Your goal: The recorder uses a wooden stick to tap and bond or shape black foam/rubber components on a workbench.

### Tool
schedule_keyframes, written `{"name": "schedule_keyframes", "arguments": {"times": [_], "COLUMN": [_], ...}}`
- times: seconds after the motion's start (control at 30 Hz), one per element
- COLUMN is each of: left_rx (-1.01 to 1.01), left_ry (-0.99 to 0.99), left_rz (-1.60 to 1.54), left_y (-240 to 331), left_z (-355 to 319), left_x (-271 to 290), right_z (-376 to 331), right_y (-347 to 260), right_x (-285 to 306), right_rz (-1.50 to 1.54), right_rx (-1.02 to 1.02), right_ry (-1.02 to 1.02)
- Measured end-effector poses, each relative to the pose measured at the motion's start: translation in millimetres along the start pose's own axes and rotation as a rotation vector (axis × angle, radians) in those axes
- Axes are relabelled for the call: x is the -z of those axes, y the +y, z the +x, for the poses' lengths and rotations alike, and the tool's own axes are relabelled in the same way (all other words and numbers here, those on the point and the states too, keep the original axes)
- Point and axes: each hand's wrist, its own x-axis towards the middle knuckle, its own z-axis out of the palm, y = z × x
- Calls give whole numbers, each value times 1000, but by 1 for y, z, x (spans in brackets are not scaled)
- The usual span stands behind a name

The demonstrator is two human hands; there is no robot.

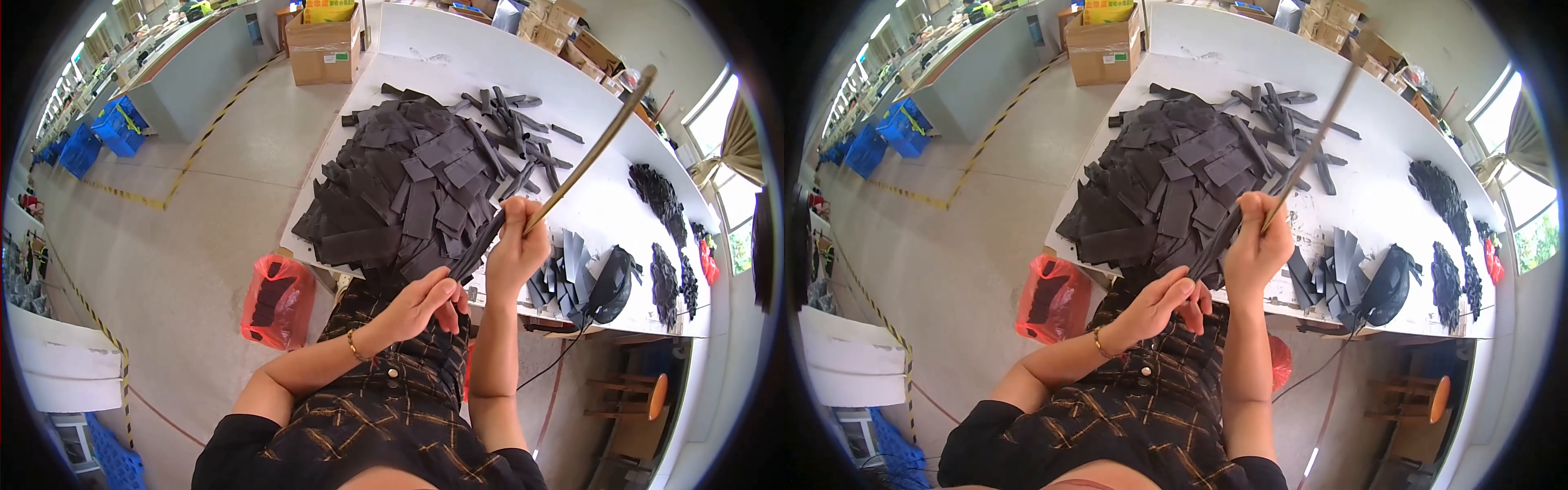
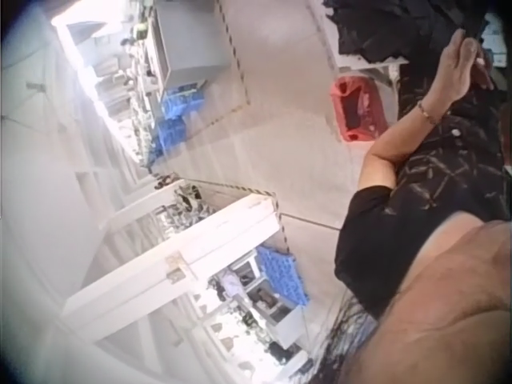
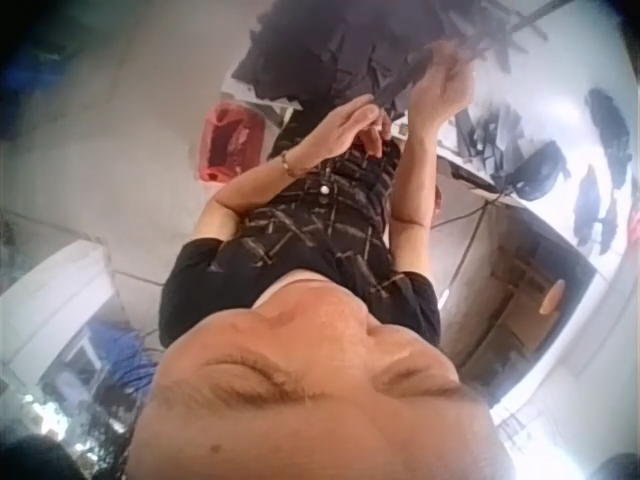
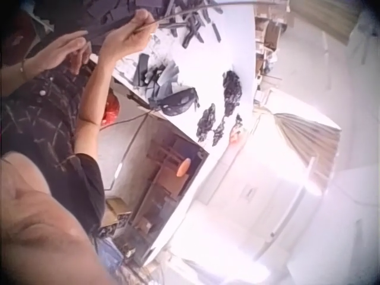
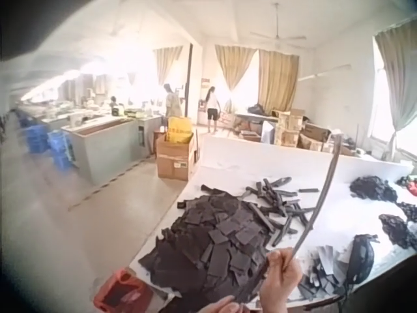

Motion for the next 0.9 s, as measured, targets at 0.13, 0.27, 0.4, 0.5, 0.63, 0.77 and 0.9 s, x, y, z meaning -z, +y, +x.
{"name": "schedule_keyframes", "arguments": {"times": [0.13,0.27,0.4,0.5,0.63,0.77,0.9], "left_rx": [161,267,-357,-366,-262,-249,-218], "left_ry": [-36,7,377,324,297,422,477], "left_rz": [-31,175,221,124,-42,-126,-237], "left_y": [-12,-5,22,35,34,16,2], "left_z": [-25,-37,4,48,67,66,68], "left_x": [-1,4,18,23,32,34,34], "right_z": [20,48,33,11,-12,-31,-42], "right_y": [-1,3,-2,-11,-14,4,20], "right_x": [-16,2,8,-2,-3,-3,-6], "right_rz": [75,129,-51,-1,349,290,328], "right_rx": [-84,-273,-336,-238,-374,-496,-546], "right_ry": [104,5,-218,-353,-307,-439,-372]}}
